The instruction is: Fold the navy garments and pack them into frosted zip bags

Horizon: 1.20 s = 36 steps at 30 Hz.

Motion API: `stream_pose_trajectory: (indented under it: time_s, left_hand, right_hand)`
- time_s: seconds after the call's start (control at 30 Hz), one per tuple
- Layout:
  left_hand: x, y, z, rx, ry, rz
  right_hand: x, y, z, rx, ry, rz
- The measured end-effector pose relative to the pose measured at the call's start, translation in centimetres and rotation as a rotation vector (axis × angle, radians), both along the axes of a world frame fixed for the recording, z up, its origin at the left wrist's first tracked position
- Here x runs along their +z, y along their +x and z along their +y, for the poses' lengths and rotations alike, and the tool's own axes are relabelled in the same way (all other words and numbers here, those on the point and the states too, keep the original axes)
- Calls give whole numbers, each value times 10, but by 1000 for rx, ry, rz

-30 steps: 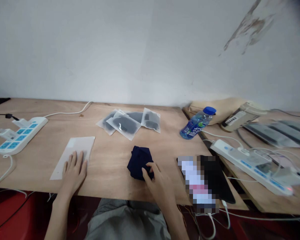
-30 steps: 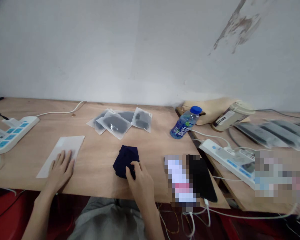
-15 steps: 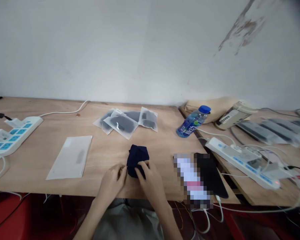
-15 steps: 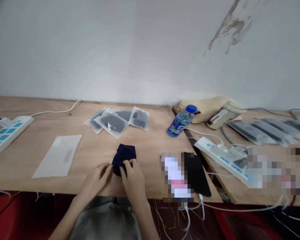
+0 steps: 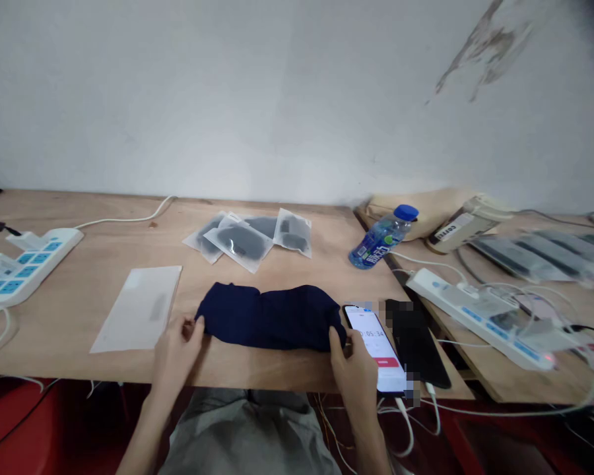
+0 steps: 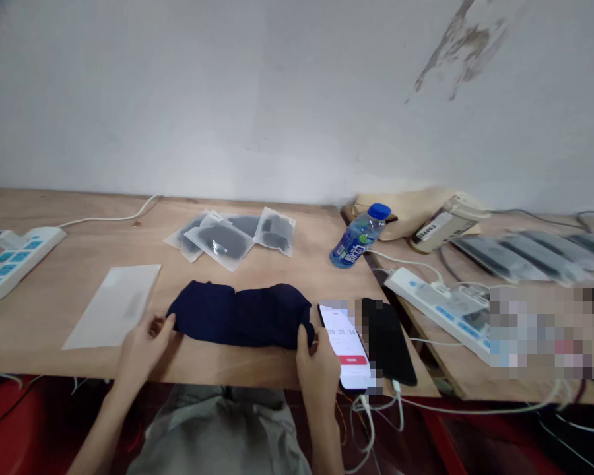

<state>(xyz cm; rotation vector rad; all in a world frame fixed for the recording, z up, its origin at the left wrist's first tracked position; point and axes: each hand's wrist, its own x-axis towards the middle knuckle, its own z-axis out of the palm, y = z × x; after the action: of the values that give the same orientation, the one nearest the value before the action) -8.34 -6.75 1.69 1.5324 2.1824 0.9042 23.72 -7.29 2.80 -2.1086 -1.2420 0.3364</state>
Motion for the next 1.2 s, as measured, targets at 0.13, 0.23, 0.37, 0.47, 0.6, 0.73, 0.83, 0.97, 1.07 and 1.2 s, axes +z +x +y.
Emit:
stream_pose_trajectory:
  time_s: [0.13, 0.23, 0.37, 0.47, 0.6, 0.73, 0.83, 0.97, 1.07, 1.2]
  left_hand:
    - [-1, -43, -15, -74, -10, 123]
    - [-4, -55, -25, -106, 2, 171]
    - [-5, -37, -22, -133, 91, 101]
    - [-2, -18, 1, -229, 163, 88]
    - [4, -13, 46, -349, 236, 169]
    - [6, -24, 77, -477, 114, 204]
    - [6, -32, 87, -429, 68, 197]
    - [17, -37, 103, -388, 154, 137]
    - [43, -38, 116, -368, 267, 107]
    - [86, -36, 111, -344, 450, 3]
  right_hand:
    - [-6, 3, -4, 32, -52, -57]
    - [-6, -2, -5, 14, 14, -147]
    - [-3, -5, -1, 53, 250, -316]
    - [2, -1, 14, 221, 345, -412]
    - [6, 7, 49, 521, 257, -480]
    - [7, 14, 85, 695, 2, -520]
    - [9, 17, 104, 704, -96, -486]
    - [30, 16, 127, 677, -68, -467]
    - [62, 14, 141, 610, 75, -440]
    - [109, 14, 128, 411, 316, -310]
